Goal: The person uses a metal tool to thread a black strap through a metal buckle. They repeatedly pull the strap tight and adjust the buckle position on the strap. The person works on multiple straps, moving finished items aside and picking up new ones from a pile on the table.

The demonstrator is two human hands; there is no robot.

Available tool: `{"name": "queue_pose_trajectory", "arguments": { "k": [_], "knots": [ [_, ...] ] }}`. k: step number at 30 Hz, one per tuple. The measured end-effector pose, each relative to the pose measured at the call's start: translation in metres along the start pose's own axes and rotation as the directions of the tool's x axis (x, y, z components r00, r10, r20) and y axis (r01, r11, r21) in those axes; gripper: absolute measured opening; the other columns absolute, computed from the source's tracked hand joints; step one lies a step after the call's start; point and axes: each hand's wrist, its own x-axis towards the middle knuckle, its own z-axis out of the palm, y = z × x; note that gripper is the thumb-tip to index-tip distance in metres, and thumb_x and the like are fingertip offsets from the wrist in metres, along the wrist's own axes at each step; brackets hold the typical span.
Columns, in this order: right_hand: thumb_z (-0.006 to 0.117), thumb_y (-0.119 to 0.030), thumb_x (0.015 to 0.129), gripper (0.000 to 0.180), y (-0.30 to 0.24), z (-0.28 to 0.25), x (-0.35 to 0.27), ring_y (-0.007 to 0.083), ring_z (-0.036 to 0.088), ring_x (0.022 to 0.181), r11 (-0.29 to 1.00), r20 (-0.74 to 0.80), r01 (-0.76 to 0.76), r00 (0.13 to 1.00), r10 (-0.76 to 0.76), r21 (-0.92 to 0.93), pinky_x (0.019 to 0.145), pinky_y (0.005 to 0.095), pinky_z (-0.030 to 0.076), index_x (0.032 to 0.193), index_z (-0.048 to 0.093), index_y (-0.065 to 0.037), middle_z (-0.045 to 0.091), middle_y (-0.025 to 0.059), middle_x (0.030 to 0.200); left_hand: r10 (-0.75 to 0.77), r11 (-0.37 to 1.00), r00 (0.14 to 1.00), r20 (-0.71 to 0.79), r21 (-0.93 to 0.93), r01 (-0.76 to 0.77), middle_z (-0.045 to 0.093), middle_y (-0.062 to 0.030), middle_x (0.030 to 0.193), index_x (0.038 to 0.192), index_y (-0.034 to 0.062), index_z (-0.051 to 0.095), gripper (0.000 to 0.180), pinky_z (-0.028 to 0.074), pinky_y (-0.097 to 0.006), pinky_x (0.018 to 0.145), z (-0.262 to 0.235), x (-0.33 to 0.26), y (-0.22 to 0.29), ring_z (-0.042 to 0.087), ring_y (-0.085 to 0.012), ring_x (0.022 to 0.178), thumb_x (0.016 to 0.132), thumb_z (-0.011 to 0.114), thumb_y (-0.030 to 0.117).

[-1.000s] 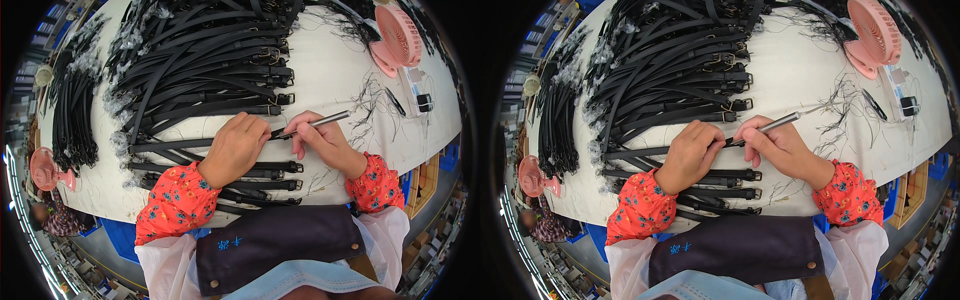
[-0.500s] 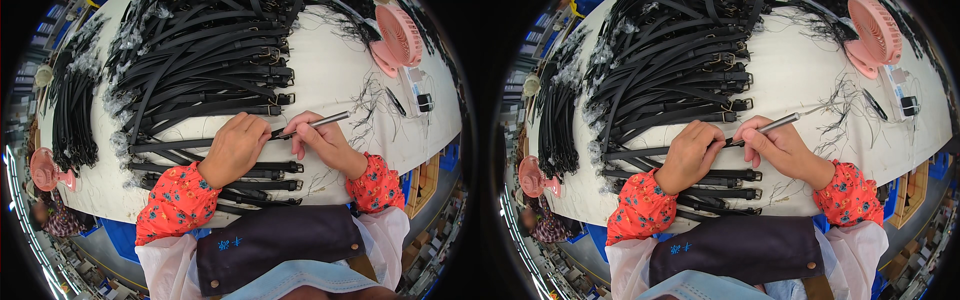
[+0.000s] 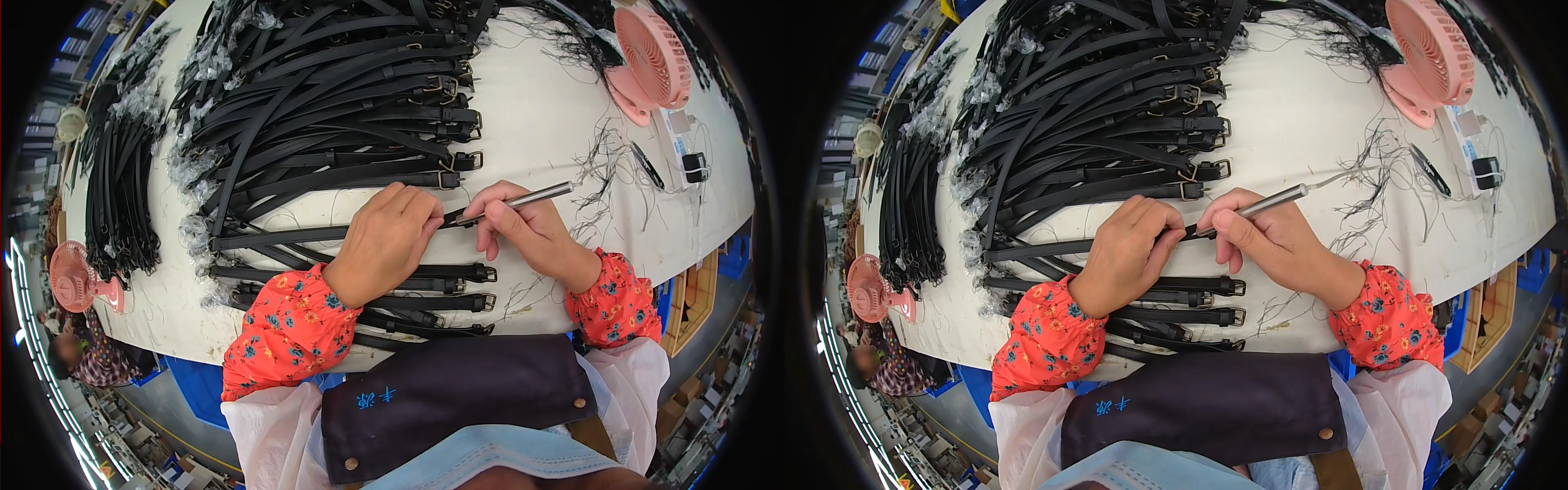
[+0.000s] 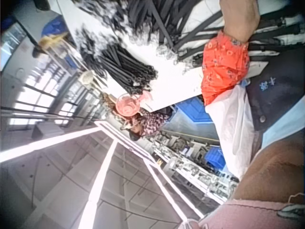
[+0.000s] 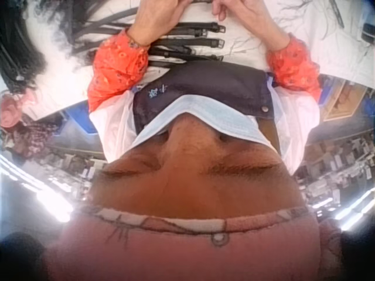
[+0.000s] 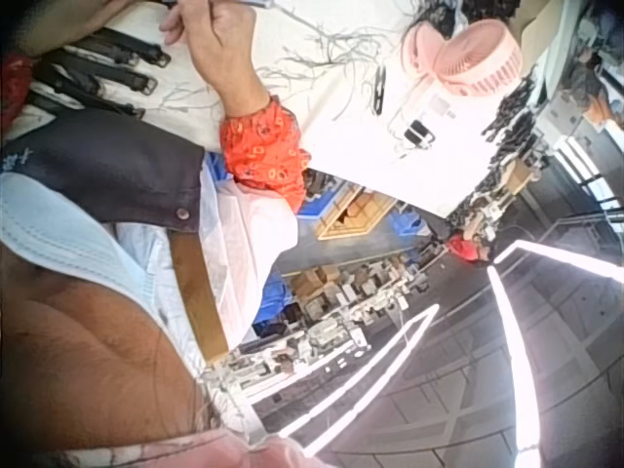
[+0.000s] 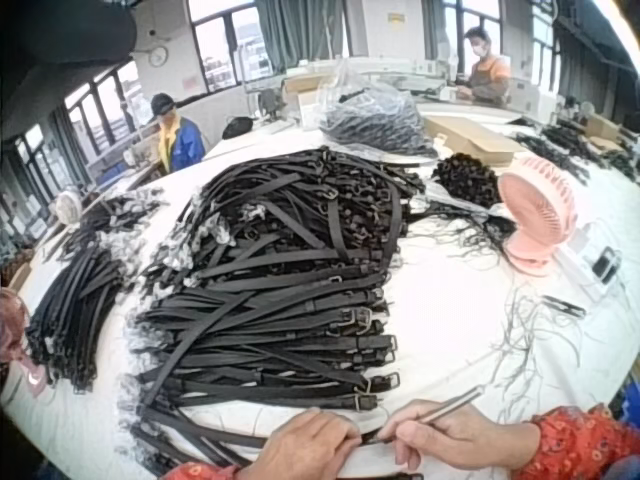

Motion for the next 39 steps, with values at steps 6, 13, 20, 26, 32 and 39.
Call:
{"name": "queue_pose_trajectory", "arguments": {
  "k": [6, 13, 20, 26, 32, 39],
  "knots": [
    [0.047, -0.032, 0.111, 0.035, 0.000, 0.000, 0.000, 0.0097, 0.063, 0.064, 1.000, -0.004, 0.009, 1.000, -0.008, 0.016, 0.060, 0.0230, 0.051, 0.112, 0.064, 0.000, 0.065, 0.0040, 0.075, -0.002, 1.000, 1.000, 0.001, -0.002, 0.002, 0.062, -0.0109, 0.086, 0.094, 0.0039, 0.061, 0.014, 0.048, -0.040, 0.070, 0.000, 0.000, 0.000, 0.059, -0.0324, 0.080, 0.085, 0.071, -0.002],
    [0.048, -0.032, 0.111, 0.035, 0.001, -0.001, 0.000, 0.0096, 0.062, 0.064, 1.000, -0.003, 0.009, 1.000, -0.009, 0.019, 0.060, 0.0230, 0.051, 0.112, 0.064, 0.000, 0.065, 0.0039, 0.075, -0.002, 1.000, 1.000, 0.003, -0.013, 0.002, 0.062, -0.0108, 0.085, 0.094, 0.0038, 0.061, 0.015, 0.048, -0.040, 0.070, 0.000, 0.001, 0.000, 0.059, -0.0321, 0.080, 0.086, 0.071, -0.002],
    [0.048, -0.032, 0.111, 0.036, 0.002, 0.000, 0.000, 0.0095, 0.062, 0.064, 1.000, -0.007, 0.011, 1.000, -0.011, 0.019, 0.059, 0.0228, 0.051, 0.112, 0.064, 0.000, 0.065, 0.0038, 0.075, -0.012, 1.000, 1.000, 0.007, -0.012, 0.012, 0.063, -0.0109, 0.085, 0.094, 0.0037, 0.061, 0.014, 0.048, -0.040, 0.069, 0.000, 0.001, -0.001, 0.060, -0.0320, 0.080, 0.086, 0.071, -0.002],
    [0.048, -0.032, 0.111, 0.036, 0.001, 0.001, 0.000, 0.0096, 0.063, 0.063, 1.000, -0.018, 0.008, 1.000, -0.008, 0.018, 0.059, 0.0227, 0.051, 0.113, 0.064, 0.000, 0.065, 0.0041, 0.075, -0.055, 0.997, 0.998, 0.007, -0.047, 0.055, 0.063, -0.0119, 0.086, 0.098, 0.0026, 0.059, 0.013, 0.049, -0.039, 0.070, 0.001, -0.001, -0.002, 0.061, -0.0313, 0.077, 0.090, 0.068, -0.002],
    [0.048, -0.032, 0.111, 0.036, 0.002, -0.001, -0.001, 0.0099, 0.063, 0.062, 0.999, -0.037, 0.026, 0.999, -0.025, 0.037, 0.058, 0.0228, 0.050, 0.113, 0.064, 0.000, 0.065, 0.0041, 0.073, -0.213, 0.938, 0.977, 0.030, -0.273, 0.213, 0.065, -0.0106, 0.090, 0.107, 0.0031, 0.062, 0.019, 0.049, -0.035, 0.069, -0.004, 0.001, 0.002, 0.061, -0.0249, 0.077, 0.089, 0.071, 0.002],
    [0.048, -0.031, 0.111, 0.034, 0.002, -0.002, -0.002, 0.0092, 0.062, 0.061, 0.999, -0.034, 0.015, 0.999, -0.014, 0.032, 0.057, 0.0224, 0.049, 0.112, 0.064, 0.000, 0.065, 0.0035, 0.072, 0.015, 0.995, 0.995, 0.101, -0.098, -0.005, 0.064, -0.0090, 0.086, 0.095, 0.0050, 0.068, 0.009, 0.047, -0.038, 0.077, -0.006, 0.000, -0.008, 0.060, -0.0290, 0.080, 0.088, 0.074, 0.007]
  ]
}}
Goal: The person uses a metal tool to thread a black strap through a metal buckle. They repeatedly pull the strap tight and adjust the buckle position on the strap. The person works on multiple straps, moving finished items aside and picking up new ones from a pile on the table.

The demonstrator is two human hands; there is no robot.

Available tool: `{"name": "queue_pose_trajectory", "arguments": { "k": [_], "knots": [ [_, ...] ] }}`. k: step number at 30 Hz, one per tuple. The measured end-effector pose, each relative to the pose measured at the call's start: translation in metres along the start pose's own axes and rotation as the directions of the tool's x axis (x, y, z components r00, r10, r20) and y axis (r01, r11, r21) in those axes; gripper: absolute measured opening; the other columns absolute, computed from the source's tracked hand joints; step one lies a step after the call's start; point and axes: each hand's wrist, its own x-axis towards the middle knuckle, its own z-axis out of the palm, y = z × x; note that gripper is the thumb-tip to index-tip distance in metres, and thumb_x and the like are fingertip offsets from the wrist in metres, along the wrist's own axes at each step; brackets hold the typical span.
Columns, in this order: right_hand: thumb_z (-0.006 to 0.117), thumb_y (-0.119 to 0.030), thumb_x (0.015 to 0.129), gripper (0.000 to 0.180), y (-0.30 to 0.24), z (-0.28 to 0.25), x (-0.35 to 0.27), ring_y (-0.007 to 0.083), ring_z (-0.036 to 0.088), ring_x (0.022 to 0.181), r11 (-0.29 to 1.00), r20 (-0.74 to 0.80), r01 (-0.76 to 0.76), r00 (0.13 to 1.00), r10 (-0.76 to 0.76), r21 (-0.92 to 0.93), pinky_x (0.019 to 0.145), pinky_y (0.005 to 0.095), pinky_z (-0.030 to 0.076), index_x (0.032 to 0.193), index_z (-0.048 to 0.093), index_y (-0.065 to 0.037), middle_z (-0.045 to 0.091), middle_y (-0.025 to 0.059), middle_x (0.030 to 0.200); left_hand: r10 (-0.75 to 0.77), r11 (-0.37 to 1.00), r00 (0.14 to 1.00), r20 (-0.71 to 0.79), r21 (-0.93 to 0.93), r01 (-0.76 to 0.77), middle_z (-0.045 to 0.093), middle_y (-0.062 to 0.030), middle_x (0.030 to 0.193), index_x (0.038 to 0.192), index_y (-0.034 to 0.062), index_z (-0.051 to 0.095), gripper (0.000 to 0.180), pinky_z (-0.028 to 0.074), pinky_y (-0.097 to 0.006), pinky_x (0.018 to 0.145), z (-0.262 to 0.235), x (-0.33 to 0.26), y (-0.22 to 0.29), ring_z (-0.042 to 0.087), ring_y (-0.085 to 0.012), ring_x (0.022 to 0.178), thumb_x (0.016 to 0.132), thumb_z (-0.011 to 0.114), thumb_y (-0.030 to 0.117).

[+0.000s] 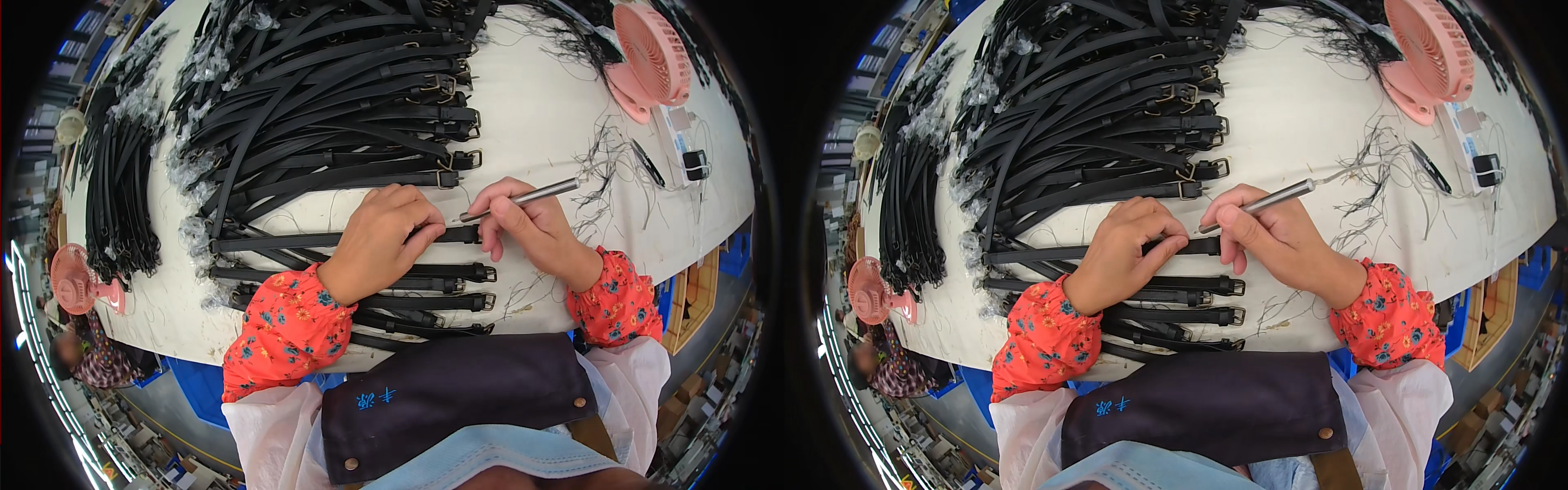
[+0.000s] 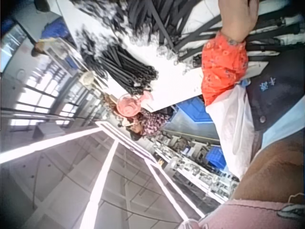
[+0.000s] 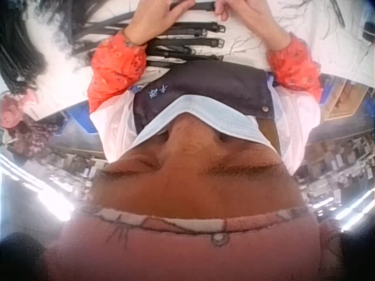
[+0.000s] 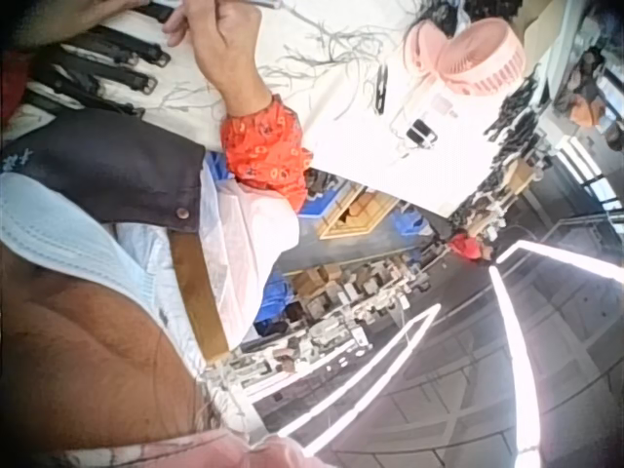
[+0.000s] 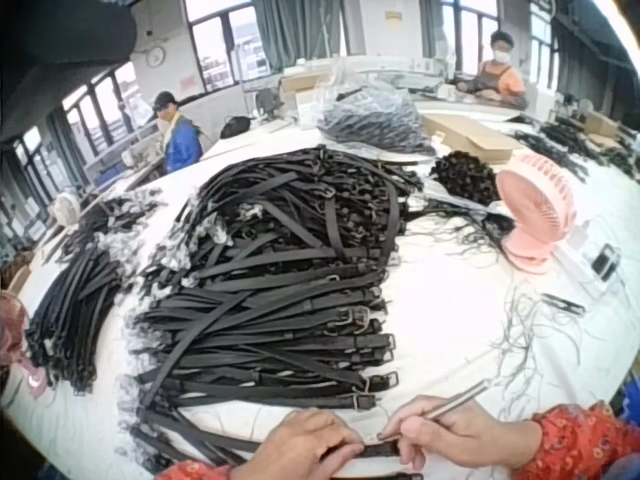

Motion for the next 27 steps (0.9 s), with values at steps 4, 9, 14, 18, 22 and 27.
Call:
{"name": "queue_pose_trajectory", "arguments": {
  "k": [4, 9, 14, 18, 22, 27],
  "knots": [
    [0.048, -0.031, 0.111, 0.035, -0.0006, 0.0007, 0.0002, 0.0088, 0.062, 0.061, 1.000, 0.030, -0.009, 1.000, 0.009, -0.019, 0.058, 0.0219, 0.049, 0.112, 0.064, -0.001, 0.065, 0.0027, 0.073, -0.038, 0.999, 0.999, -0.016, 0.020, 0.038, 0.064, -0.0094, 0.081, 0.092, 0.0052, 0.068, 0.005, 0.047, -0.039, 0.078, 0.0025, 0.0012, 0.0029, 0.060, -0.0312, 0.079, 0.089, 0.072, 0.007],
    [0.048, -0.033, 0.111, 0.036, -0.0012, 0.0008, -0.0001, 0.0085, 0.063, 0.062, 0.999, 0.045, -0.022, 0.999, 0.024, -0.041, 0.058, 0.0217, 0.049, 0.112, 0.065, -0.002, 0.065, 0.0024, 0.073, -0.052, 0.998, 0.996, -0.069, 0.016, 0.053, 0.066, -0.0104, 0.082, 0.093, 0.0042, 0.066, 0.004, 0.047, -0.040, 0.077, 0.0057, 0.0015, 0.0036, 0.063, -0.0325, 0.079, 0.090, 0.070, 0.006],
    [0.049, -0.034, 0.111, 0.037, -0.0032, 0.0014, 0.0005, 0.0085, 0.063, 0.062, 0.998, 0.051, -0.041, 0.998, 0.044, -0.054, 0.059, 0.0215, 0.049, 0.111, 0.065, -0.002, 0.065, 0.0024, 0.074, -0.048, 0.999, 0.996, -0.072, 0.017, 0.049, 0.066, -0.0112, 0.081, 0.094, 0.0039, 0.066, 0.005, 0.048, -0.041, 0.076, 0.0054, 0.0021, 0.0037, 0.063, -0.0336, 0.078, 0.091, 0.070, 0.005],
    [0.049, -0.035, 0.111, 0.037, -0.0035, 0.0014, 0.0008, 0.0087, 0.063, 0.063, 0.997, 0.050, -0.048, 0.997, 0.051, -0.061, 0.059, 0.0215, 0.049, 0.111, 0.065, -0.001, 0.065, 0.0023, 0.074, -0.050, 0.999, 0.996, -0.073, 0.018, 0.051, 0.066, -0.0109, 0.081, 0.094, 0.0039, 0.066, 0.005, 0.048, -0.041, 0.076, 0.0051, 0.0024, 0.0043, 0.063, -0.0335, 0.077, 0.091, 0.070, 0.006],
    [0.049, -0.035, 0.111, 0.037, -0.0050, 0.0018, 0.0019, 0.0088, 0.063, 0.063, 0.997, 0.051, -0.052, 0.997, 0.055, -0.063, 0.059, 0.0217, 0.050, 0.111, 0.065, -0.001, 0.065, 0.0024, 0.073, -0.060, 0.998, 0.996, -0.068, 0.019, 0.062, 0.065, -0.0112, 0.080, 0.092, 0.0043, 0.063, 0.006, 0.047, -0.042, 0.075, 0.0050, 0.0021, 0.0046, 0.062, -0.0338, 0.079, 0.092, 0.068, 0.008],
    [0.049, -0.035, 0.111, 0.037, -0.0051, 0.0022, 0.0015, 0.0091, 0.063, 0.063, 0.997, 0.046, -0.049, 0.998, 0.052, -0.060, 0.059, 0.0217, 0.050, 0.111, 0.065, -0.001, 0.065, 0.0026, 0.073, -0.085, 0.996, 0.993, -0.080, 0.012, 0.086, 0.064, -0.0114, 0.080, 0.092, 0.0040, 0.062, 0.006, 0.047, -0.043, 0.075, 0.0057, 0.0022, 0.0051, 0.062, -0.0339, 0.079, 0.093, 0.067, 0.007]
  ]
}}
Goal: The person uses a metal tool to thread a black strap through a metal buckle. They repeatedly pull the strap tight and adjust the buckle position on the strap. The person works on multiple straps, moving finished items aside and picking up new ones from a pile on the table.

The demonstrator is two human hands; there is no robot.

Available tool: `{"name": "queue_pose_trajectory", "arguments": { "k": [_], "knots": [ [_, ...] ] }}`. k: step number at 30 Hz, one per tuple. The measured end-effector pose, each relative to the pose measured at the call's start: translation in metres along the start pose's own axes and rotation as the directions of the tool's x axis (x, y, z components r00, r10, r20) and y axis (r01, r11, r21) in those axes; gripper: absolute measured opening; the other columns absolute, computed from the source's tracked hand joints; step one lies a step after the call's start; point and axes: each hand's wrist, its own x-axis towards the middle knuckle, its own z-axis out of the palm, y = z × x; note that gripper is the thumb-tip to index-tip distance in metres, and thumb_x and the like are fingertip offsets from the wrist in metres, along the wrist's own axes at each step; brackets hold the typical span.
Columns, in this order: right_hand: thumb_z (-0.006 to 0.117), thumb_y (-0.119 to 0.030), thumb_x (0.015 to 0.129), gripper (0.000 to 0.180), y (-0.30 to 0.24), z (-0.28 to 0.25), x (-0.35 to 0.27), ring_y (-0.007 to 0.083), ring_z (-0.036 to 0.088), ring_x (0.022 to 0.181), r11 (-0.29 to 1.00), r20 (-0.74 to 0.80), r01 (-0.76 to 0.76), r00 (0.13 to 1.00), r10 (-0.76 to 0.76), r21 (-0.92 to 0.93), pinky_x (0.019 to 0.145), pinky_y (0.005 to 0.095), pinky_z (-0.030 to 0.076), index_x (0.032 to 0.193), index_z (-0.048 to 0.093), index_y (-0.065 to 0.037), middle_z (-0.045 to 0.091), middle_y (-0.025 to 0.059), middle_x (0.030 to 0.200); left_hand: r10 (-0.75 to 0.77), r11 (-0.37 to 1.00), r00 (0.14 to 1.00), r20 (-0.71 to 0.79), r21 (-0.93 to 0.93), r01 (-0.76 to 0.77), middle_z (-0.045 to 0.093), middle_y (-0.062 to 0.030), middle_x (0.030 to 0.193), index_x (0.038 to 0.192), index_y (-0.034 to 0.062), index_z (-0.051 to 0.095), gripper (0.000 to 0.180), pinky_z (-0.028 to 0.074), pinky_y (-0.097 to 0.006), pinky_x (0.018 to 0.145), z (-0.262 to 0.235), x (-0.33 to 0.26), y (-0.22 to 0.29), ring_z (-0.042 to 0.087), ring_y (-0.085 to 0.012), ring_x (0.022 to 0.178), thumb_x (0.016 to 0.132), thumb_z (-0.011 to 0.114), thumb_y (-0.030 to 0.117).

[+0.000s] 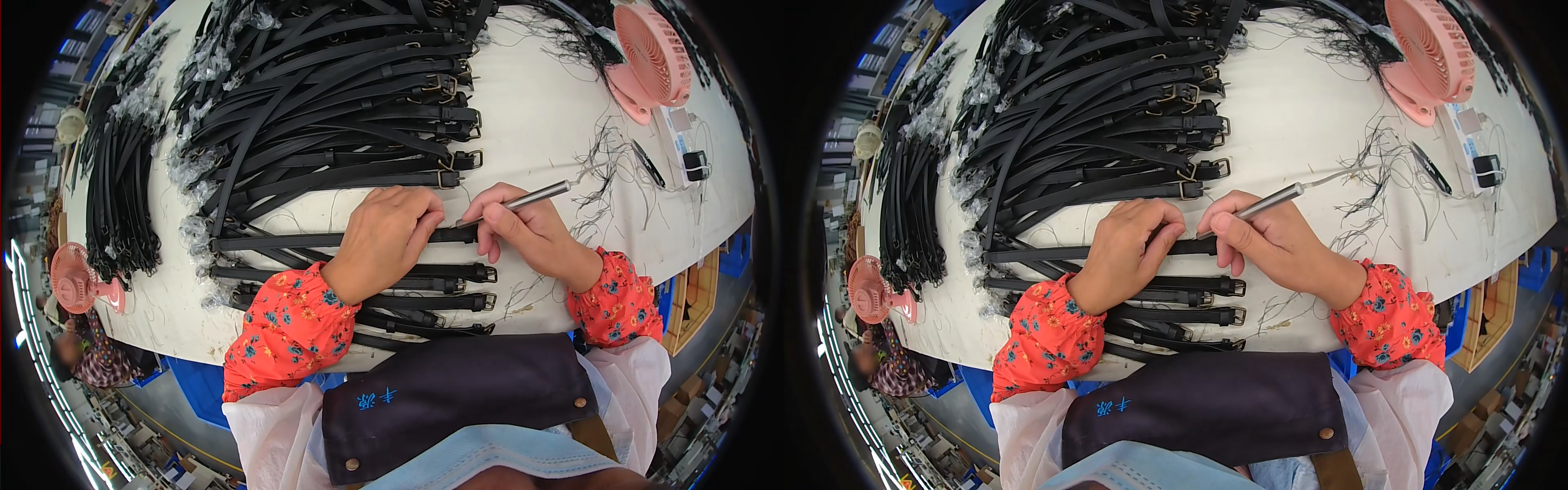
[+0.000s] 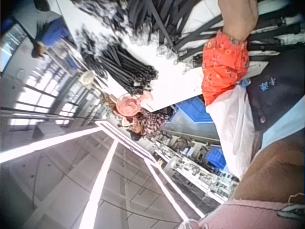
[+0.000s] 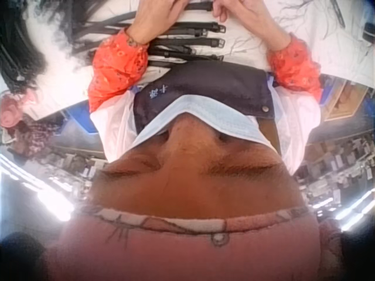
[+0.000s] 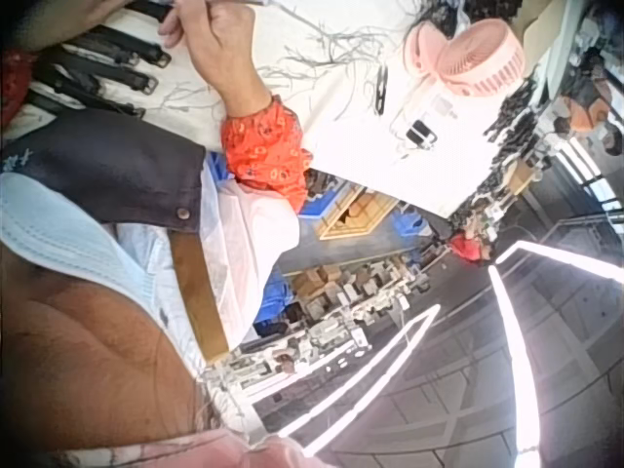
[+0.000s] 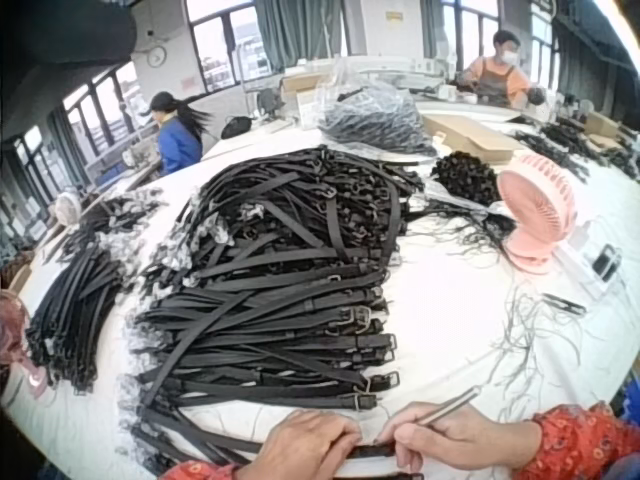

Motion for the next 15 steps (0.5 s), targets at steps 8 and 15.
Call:
{"name": "queue_pose_trajectory", "arguments": {
  "k": [8, 15],
  "knots": [
    [0.046, -0.027, 0.112, 0.031, 0.008, -0.001, -0.004, 0.0096, 0.061, 0.064, 0.983, -0.099, 0.183, 0.979, -0.180, 0.021, 0.060, 0.0234, 0.051, 0.120, 0.061, -0.001, 0.066, 0.0052, 0.078, 0.099, 0.995, 0.974, 0.206, -0.027, -0.095, 0.067, -0.0078, 0.082, 0.092, 0.0072, 0.069, 0.003, 0.047, -0.040, 0.078, -0.013, -0.001, 0.000, 0.063, -0.0310, 0.077, 0.090, 0.071, 0.009],
    [0.049, -0.018, 0.110, 0.023, 0.007, -0.002, 0.002, 0.0127, 0.064, 0.074, 0.883, -0.161, 0.364, 0.892, -0.422, -0.297, 0.066, 0.0287, 0.054, 0.123, 0.062, -0.005, 0.069, 0.0079, 0.088, 0.097, 0.995, 0.955, 0.280, -0.027, -0.093, 0.068, -0.0085, 0.103, 0.108, 0.0100, 0.072, 0.022, 0.046, -0.039, 0.084, -0.026, -0.002, 0.005, 0.063, -0.0287, 0.097, 0.087, 0.076, 0.013]
  ]
}}
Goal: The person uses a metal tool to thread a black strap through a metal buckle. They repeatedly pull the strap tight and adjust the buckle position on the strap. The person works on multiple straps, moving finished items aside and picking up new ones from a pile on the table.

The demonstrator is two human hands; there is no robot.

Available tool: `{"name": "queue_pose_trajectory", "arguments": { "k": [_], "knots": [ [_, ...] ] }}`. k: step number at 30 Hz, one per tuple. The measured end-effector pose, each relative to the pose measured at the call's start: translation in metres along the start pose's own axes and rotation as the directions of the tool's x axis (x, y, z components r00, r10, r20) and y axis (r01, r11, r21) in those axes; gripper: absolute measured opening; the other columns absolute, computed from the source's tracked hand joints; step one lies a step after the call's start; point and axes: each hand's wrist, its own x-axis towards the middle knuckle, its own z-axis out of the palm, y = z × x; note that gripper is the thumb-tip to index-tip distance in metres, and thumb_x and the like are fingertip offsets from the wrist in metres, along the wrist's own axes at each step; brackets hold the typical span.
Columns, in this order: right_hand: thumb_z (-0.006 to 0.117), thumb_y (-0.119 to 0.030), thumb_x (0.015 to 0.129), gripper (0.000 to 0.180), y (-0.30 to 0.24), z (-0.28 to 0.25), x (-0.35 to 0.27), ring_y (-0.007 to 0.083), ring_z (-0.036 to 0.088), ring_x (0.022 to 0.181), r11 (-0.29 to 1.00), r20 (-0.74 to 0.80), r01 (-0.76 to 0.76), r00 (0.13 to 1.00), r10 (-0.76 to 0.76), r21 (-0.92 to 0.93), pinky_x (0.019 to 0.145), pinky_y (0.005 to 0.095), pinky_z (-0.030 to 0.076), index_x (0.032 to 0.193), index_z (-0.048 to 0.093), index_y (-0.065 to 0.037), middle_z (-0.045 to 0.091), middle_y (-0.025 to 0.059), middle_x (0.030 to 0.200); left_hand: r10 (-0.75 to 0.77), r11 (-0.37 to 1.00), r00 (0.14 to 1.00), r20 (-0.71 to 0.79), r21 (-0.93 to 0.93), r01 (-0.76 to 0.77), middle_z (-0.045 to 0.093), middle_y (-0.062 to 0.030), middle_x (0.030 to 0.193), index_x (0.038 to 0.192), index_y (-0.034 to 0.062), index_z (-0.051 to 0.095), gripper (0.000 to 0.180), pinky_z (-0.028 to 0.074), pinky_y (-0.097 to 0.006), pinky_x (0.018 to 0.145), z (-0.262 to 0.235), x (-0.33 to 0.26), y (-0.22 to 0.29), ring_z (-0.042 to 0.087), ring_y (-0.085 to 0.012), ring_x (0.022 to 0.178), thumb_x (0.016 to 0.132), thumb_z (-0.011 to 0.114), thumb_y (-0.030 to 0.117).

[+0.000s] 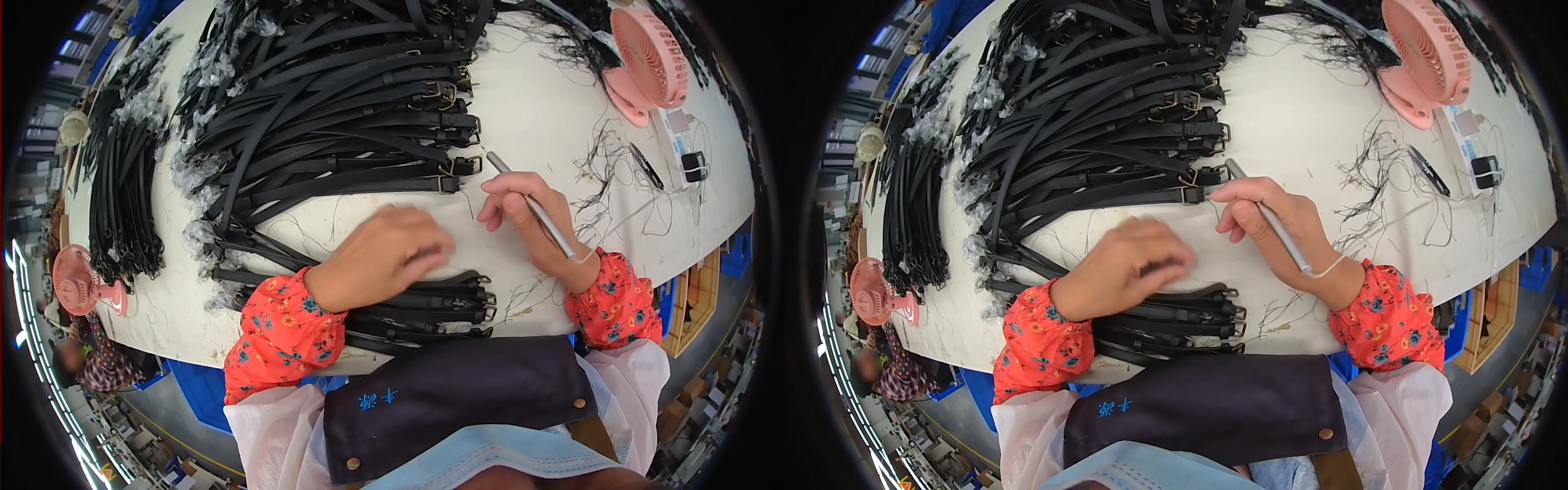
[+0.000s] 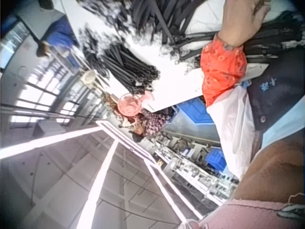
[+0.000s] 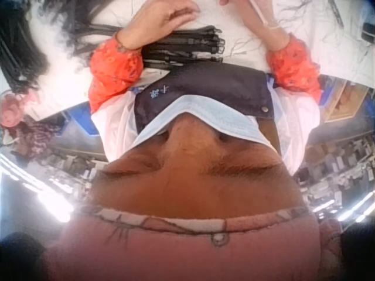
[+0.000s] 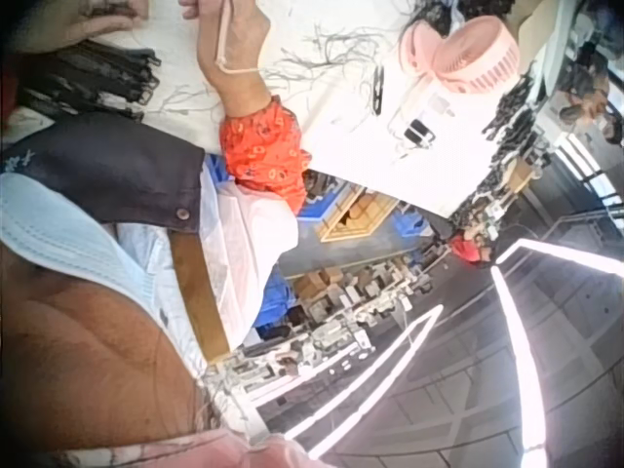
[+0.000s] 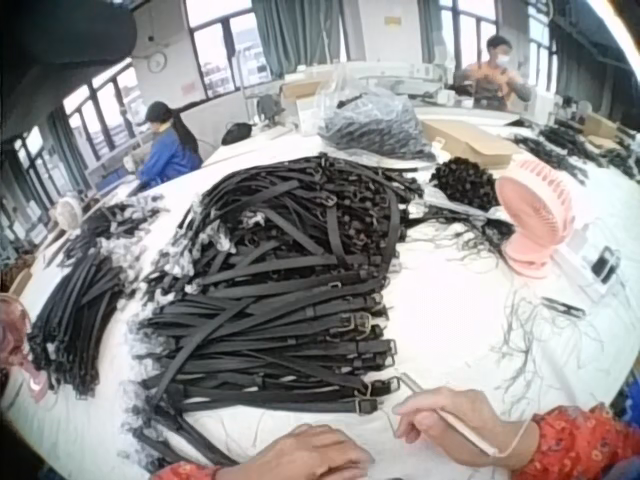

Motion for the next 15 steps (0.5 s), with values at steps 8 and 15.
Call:
{"name": "queue_pose_trajectory", "arguments": {
  "k": [8, 15],
  "knots": [
    [0.075, 0.000, 0.084, 0.034, 0.014, 0.002, 0.010, 0.0293, 0.067, 0.092, 0.886, 0.183, 0.330, 0.942, -0.283, -0.326, 0.080, 0.0371, 0.056, 0.115, 0.066, -0.012, 0.073, 0.0066, 0.106, -0.004, 0.957, 0.976, -0.218, 0.283, 0.067, 0.066, -0.0093, 0.101, 0.106, 0.0069, 0.068, 0.028, 0.047, -0.041, 0.080, 0.000, 0.001, -0.012, 0.061, -0.0308, 0.095, 0.081, 0.078, 0.008],
    [0.080, -0.003, 0.081, 0.036, 0.007, 0.003, 0.007, 0.0266, 0.064, 0.105, 0.823, 0.364, 0.430, 0.883, -0.297, -0.371, 0.093, 0.0390, 0.049, 0.113, 0.066, -0.014, 0.073, 0.0031, 0.119, -0.040, 0.999, 0.996, -0.084, 0.031, 0.042, 0.067, -0.0090, 0.092, 0.097, 0.0035, 0.068, 0.022, 0.050, -0.038, 0.083, -0.003, 0.001, -0.015, 0.064, -0.0281, 0.090, 0.079, 0.080, 0.003]
  ]
}}
